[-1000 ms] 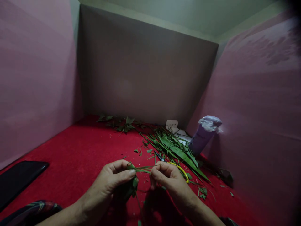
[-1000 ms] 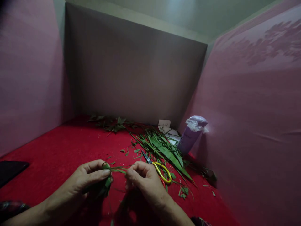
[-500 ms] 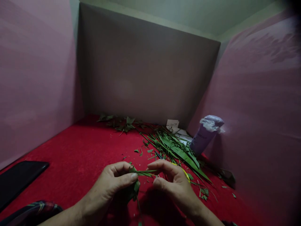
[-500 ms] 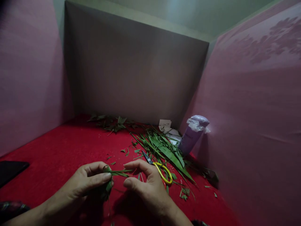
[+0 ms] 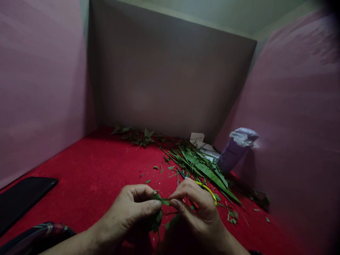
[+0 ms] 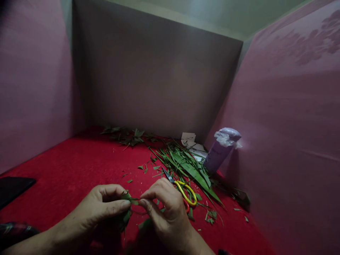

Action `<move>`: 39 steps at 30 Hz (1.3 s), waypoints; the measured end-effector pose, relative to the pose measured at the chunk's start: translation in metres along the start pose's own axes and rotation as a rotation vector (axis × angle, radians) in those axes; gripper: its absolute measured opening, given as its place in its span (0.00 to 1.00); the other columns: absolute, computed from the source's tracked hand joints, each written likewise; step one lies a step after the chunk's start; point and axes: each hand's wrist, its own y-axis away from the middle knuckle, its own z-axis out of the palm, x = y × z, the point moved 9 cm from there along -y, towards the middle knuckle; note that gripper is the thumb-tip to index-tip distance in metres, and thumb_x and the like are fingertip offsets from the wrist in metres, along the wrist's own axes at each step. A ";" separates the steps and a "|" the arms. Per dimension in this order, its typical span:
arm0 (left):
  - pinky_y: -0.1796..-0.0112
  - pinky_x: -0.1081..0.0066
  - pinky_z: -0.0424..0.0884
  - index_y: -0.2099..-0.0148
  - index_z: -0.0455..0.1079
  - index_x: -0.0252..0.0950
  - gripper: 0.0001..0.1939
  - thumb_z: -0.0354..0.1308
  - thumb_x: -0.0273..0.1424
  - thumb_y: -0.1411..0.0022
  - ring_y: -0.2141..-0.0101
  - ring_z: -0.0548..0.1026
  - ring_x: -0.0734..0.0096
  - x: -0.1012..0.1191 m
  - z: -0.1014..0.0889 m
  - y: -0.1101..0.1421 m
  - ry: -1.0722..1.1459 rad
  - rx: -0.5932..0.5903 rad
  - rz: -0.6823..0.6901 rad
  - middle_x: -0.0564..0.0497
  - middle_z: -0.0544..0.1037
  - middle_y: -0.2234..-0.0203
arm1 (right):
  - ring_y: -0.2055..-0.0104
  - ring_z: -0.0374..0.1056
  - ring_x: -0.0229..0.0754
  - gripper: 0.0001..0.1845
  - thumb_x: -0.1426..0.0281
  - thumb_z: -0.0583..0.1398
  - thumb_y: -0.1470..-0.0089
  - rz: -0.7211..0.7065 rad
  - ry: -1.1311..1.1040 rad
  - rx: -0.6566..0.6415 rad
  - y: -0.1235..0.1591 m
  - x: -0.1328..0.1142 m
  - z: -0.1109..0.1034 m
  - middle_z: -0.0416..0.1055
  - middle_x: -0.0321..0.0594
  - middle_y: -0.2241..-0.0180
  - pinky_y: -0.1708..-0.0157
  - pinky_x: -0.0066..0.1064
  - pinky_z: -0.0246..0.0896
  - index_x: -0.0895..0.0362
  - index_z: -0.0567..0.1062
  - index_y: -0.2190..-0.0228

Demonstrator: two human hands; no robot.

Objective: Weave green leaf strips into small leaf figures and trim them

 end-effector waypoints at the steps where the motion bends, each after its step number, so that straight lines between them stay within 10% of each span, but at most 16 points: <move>1: 0.85 0.79 0.55 0.77 0.68 0.33 0.12 0.67 0.34 0.56 0.88 0.61 0.82 -0.001 0.000 0.000 -0.004 -0.005 -0.003 0.56 0.69 0.89 | 0.71 0.62 0.40 0.04 0.73 0.59 0.47 -0.016 0.025 -0.007 0.000 -0.001 0.001 0.69 0.37 0.76 0.69 0.32 0.55 0.56 0.72 0.73; 23: 0.87 0.80 0.54 0.76 0.68 0.32 0.15 0.67 0.37 0.57 0.89 0.60 0.82 -0.010 -0.006 -0.004 -0.085 -0.005 -0.082 0.56 0.69 0.89 | 0.71 0.60 0.40 0.07 0.79 0.54 0.46 -0.175 0.248 0.020 0.003 -0.012 0.001 0.68 0.38 0.75 0.70 0.34 0.52 0.56 0.67 0.73; 39: 0.86 0.80 0.53 0.77 0.67 0.32 0.12 0.66 0.34 0.57 0.89 0.58 0.83 -0.004 0.001 0.004 -0.099 0.079 -0.111 0.60 0.64 0.90 | 0.70 0.59 0.35 0.12 0.69 0.57 0.45 0.371 -0.410 -0.108 0.011 0.019 0.018 0.64 0.35 0.72 0.68 0.27 0.54 0.57 0.64 0.79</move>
